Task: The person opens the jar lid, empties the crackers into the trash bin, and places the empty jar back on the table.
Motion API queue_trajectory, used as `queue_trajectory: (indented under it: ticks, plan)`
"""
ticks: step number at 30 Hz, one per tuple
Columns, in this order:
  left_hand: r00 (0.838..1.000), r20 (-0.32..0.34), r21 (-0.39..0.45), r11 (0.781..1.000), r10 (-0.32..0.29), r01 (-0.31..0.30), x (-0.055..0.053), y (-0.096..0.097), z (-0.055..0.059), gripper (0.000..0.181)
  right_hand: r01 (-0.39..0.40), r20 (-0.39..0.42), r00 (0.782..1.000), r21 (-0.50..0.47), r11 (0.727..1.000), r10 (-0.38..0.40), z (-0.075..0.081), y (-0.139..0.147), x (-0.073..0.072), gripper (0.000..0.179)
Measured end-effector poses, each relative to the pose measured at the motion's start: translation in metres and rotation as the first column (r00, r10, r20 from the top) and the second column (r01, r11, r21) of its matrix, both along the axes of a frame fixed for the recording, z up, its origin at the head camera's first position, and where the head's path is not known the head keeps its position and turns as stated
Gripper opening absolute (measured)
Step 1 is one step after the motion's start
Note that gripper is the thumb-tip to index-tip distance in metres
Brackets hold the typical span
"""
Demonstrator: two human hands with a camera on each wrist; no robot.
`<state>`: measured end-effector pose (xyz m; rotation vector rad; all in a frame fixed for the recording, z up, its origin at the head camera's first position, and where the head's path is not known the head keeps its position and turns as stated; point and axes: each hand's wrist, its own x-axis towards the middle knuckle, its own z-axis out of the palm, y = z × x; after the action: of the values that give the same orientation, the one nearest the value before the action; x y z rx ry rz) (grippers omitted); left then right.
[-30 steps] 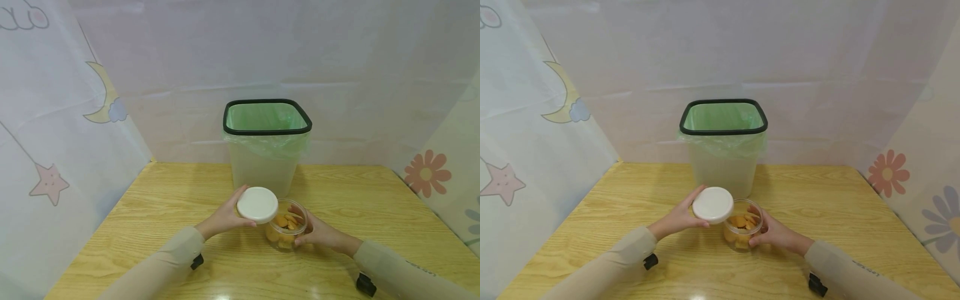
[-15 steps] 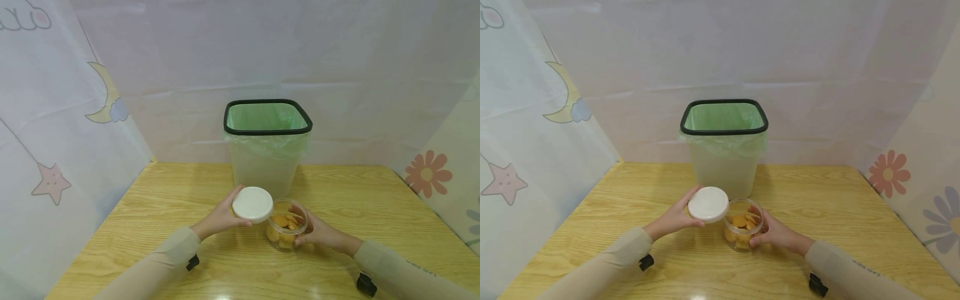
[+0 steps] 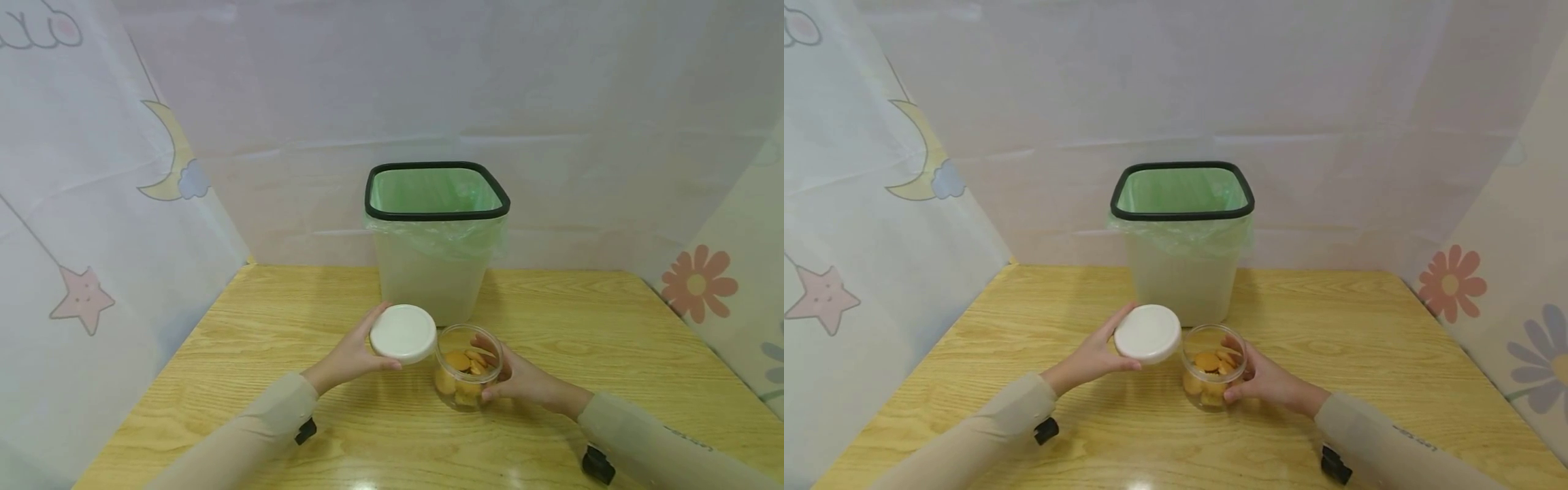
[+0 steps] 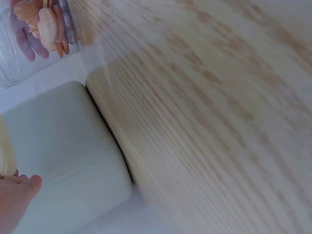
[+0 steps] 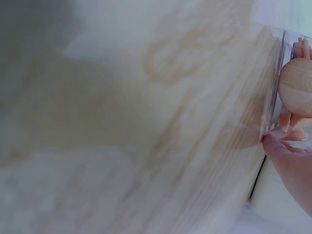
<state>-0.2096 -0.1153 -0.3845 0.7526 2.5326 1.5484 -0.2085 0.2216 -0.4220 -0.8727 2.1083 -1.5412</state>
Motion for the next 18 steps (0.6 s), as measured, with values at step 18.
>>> queue_trajectory:
  ticks: [18]
  plan:
    - [1.0,0.005,0.007,1.0,0.017,-0.017,0.004,-0.012,-0.005,0.106,-0.024,0.012,1.0,-0.014,1.0,0.024,-0.001,0.001,-0.001,0.101]
